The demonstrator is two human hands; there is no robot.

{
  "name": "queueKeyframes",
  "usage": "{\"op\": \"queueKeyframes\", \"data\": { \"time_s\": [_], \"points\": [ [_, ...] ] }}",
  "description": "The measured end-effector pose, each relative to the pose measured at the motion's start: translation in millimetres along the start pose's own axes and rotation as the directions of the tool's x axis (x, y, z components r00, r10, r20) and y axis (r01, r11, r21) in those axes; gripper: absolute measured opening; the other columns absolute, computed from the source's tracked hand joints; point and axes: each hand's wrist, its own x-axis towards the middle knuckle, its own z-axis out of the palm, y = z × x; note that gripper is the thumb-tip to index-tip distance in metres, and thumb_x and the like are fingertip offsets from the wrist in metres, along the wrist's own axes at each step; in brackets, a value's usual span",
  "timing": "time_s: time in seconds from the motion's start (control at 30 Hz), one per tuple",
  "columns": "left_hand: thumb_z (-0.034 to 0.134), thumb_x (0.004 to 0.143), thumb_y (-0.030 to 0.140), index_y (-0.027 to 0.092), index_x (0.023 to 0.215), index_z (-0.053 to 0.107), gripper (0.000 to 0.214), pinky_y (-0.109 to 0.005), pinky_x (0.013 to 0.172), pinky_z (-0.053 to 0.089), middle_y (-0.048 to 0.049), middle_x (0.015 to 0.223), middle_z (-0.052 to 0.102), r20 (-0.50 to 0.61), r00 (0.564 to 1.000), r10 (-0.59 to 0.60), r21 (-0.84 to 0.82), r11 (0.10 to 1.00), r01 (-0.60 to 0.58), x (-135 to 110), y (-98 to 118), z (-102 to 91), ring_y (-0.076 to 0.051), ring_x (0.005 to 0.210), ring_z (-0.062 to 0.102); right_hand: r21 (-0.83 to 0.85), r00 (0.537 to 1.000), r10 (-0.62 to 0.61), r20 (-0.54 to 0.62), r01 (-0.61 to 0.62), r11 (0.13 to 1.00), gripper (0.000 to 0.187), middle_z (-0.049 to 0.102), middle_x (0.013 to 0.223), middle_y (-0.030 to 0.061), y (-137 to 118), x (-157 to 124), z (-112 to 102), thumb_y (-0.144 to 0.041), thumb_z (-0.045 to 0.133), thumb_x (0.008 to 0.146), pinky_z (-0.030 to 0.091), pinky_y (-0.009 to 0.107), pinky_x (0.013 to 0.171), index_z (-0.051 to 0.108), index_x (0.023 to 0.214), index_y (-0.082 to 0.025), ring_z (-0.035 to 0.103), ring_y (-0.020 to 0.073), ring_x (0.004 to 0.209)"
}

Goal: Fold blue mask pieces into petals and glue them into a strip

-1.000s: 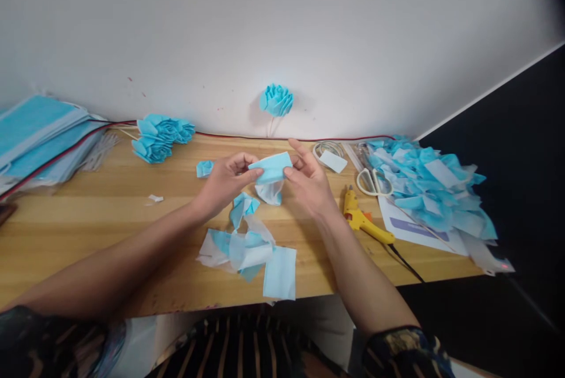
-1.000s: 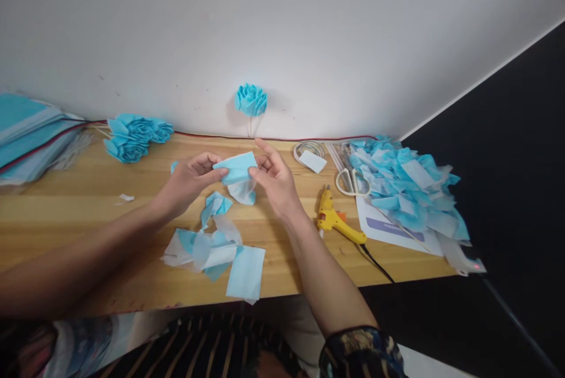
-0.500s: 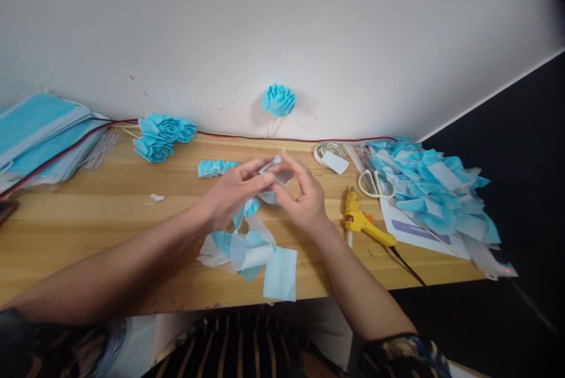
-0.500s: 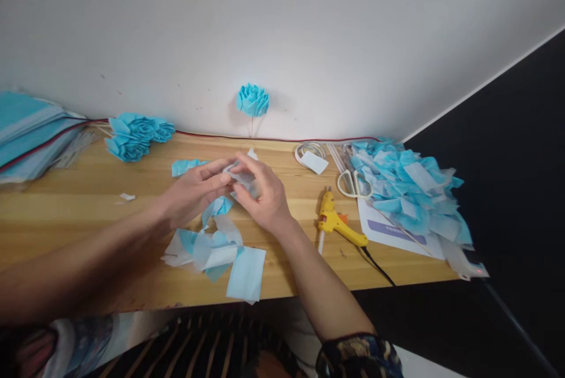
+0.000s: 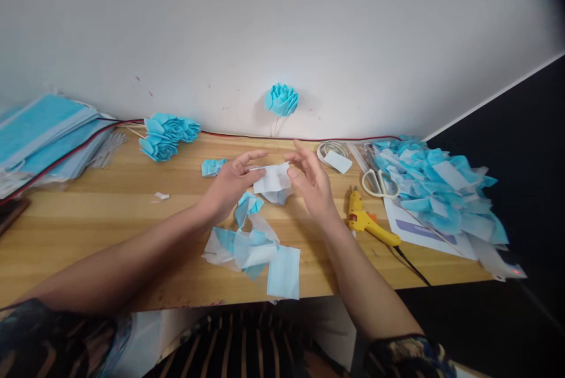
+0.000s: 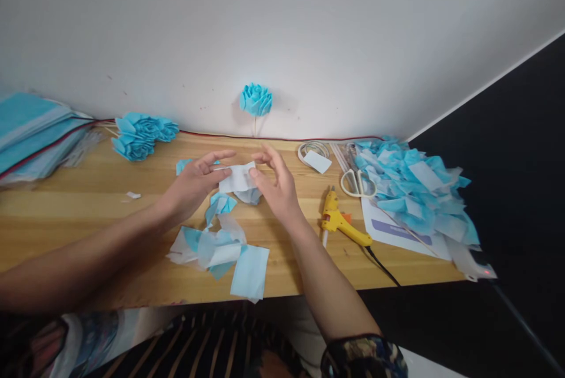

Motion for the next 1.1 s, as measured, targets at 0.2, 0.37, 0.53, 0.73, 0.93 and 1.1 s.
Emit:
{"op": "queueKeyframes", "data": {
  "time_s": [0.2, 0.37, 0.53, 0.73, 0.93, 1.1],
  "points": [
    [0.074, 0.081, 0.028, 0.015, 0.134, 0.063, 0.056, -0.021, 0.051, 0.037, 0.0033, 0.064, 0.064, 0.045, 0.998, 0.052, 0.185, 0.981, -0.060, -5.2, 3.6, 2.1, -0.009, 0.052, 0.051, 0.069, 0.981, 0.189, 0.034, -0.191, 0.979, 0.025, 0.063, 0.077, -0.0020, -0.9, -2.2, 8.0, -0.045, 0.067, 0.087, 0.045, 0.027, 0.068, 0.067, 0.088, -0.020, 0.056, 0.0141, 0.073],
    [0.075, 0.082, 0.033, 0.013, 0.132, 0.064, 0.055, -0.023, 0.060, 0.045, 0.0019, 0.069, 0.064, 0.045, 0.995, 0.086, 0.180, 0.979, -0.093, -3.5, -0.6, 1.0, -0.011, 0.060, 0.055, 0.172, 0.976, 0.207, -0.067, -0.193, 0.966, 0.028, 0.055, 0.069, -0.0041, -3.8, -2.3, 10.4, -0.045, 0.066, 0.086, 0.038, 0.024, 0.061, 0.061, 0.075, -0.020, 0.047, 0.0109, 0.065],
    [0.063, 0.091, 0.056, 0.012, 0.139, 0.056, 0.065, -0.033, 0.074, 0.056, -0.0072, 0.089, 0.071, 0.092, 0.989, 0.113, 0.057, 0.991, -0.119, -3.0, -6.5, -2.2, -0.019, 0.077, 0.067, 0.194, 0.959, 0.213, -0.188, -0.177, 0.965, 0.029, 0.052, 0.068, -0.0042, -6.6, 0.5, 11.0, -0.046, 0.065, 0.086, 0.037, 0.023, 0.059, 0.059, 0.073, -0.020, 0.045, 0.0109, 0.064],
    [0.072, 0.078, 0.066, 0.014, 0.094, 0.072, 0.055, -0.030, 0.063, 0.053, -0.0075, 0.082, 0.069, 0.300, 0.953, 0.048, 0.247, 0.961, -0.127, -7.4, 2.4, 0.5, -0.019, 0.070, 0.064, 0.145, 0.958, 0.178, -0.227, -0.147, 0.978, 0.028, 0.056, 0.071, -0.0034, -9.7, -3.6, 14.2, -0.046, 0.062, 0.089, 0.042, 0.024, 0.063, 0.062, 0.079, -0.020, 0.048, 0.0117, 0.067],
    [0.077, 0.074, 0.048, 0.014, 0.069, 0.068, 0.035, -0.027, 0.058, 0.049, -0.0038, 0.064, 0.066, 0.124, 0.992, -0.035, 0.302, 0.953, -0.004, -4.3, 0.9, 3.0, -0.013, 0.055, 0.058, 0.153, 0.957, 0.170, -0.235, -0.136, 0.979, 0.027, 0.063, 0.076, -0.0023, 0.8, -7.6, 20.5, -0.047, 0.066, 0.088, 0.045, 0.025, 0.066, 0.068, 0.085, -0.020, 0.054, 0.0126, 0.070],
    [0.075, 0.073, 0.039, 0.013, 0.072, 0.067, 0.026, -0.028, 0.063, 0.053, -0.0030, 0.066, 0.068, -0.020, 0.996, 0.081, 0.168, 0.983, -0.077, 3.2, 3.3, -1.3, -0.013, 0.057, 0.061, 0.358, 0.938, 0.299, -0.177, -0.222, 0.907, 0.028, 0.067, 0.075, -0.0016, -0.8, -4.5, 25.8, -0.045, 0.077, 0.075, 0.049, 0.026, 0.067, 0.069, 0.085, -0.020, 0.059, 0.0136, 0.069]
  ]
}}
